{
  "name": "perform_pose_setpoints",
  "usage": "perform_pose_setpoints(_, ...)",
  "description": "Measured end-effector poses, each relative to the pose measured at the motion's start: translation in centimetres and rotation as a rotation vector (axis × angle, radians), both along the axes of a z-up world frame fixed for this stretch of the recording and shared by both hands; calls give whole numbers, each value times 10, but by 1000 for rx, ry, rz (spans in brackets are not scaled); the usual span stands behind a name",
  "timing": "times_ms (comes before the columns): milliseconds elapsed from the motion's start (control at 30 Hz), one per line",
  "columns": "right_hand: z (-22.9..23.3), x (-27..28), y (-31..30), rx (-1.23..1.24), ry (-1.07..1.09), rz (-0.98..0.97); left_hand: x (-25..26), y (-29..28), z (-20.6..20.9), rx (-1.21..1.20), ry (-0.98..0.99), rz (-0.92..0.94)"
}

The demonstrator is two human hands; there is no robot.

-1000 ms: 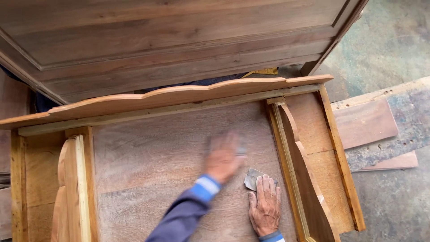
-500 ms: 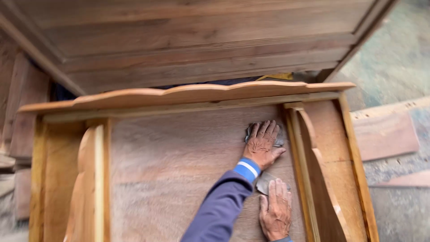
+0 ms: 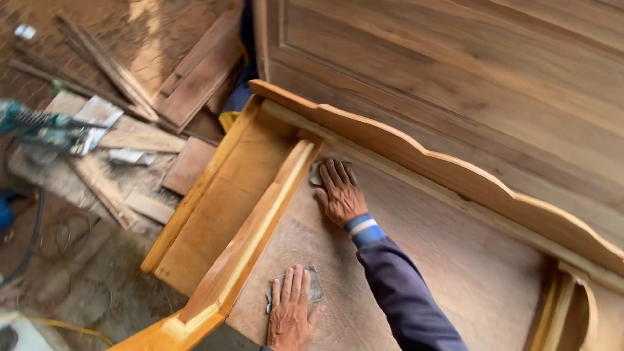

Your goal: Sand the surfaces of a wooden cabinet or furniture piece using sandpaper.

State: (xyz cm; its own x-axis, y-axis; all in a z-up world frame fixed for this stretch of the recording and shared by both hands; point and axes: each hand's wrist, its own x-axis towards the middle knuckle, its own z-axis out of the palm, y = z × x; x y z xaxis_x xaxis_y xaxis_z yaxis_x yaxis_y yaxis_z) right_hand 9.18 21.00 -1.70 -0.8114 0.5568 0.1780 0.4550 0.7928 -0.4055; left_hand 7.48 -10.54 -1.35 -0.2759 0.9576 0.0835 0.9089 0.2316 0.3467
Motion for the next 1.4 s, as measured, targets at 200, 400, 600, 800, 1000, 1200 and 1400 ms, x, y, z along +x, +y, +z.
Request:
perform_pose_setpoints(200, 22, 95, 7, -30, -339, 102, 8, 25, 22, -68, -19, 140)
perform_pose_setpoints(400, 5, 275, -15, 253, -387, -163, 9, 31, 14, 30, 28, 166)
perform_pose_setpoints(600, -4, 94, -72, 69, 9, 178, 13, 31, 25, 23, 21, 224)
perform_pose_setpoints(800, 38, 21, -83, 19, 20, 305, 27, 8, 27, -74, -3, 196)
perform_pose_setpoints(1000, -6, 260, -95, 49, -198, 284, 34, -11, 13, -52, -40, 171)
perform_pose_setpoints(1200, 23, 100, -91, 38, -111, 412, 33, -7, 21, -7, -11, 184)
perform_pose_setpoints(1400, 28, 22, -90, -35, -234, 480, 34, -9, 24, -47, 16, 180)
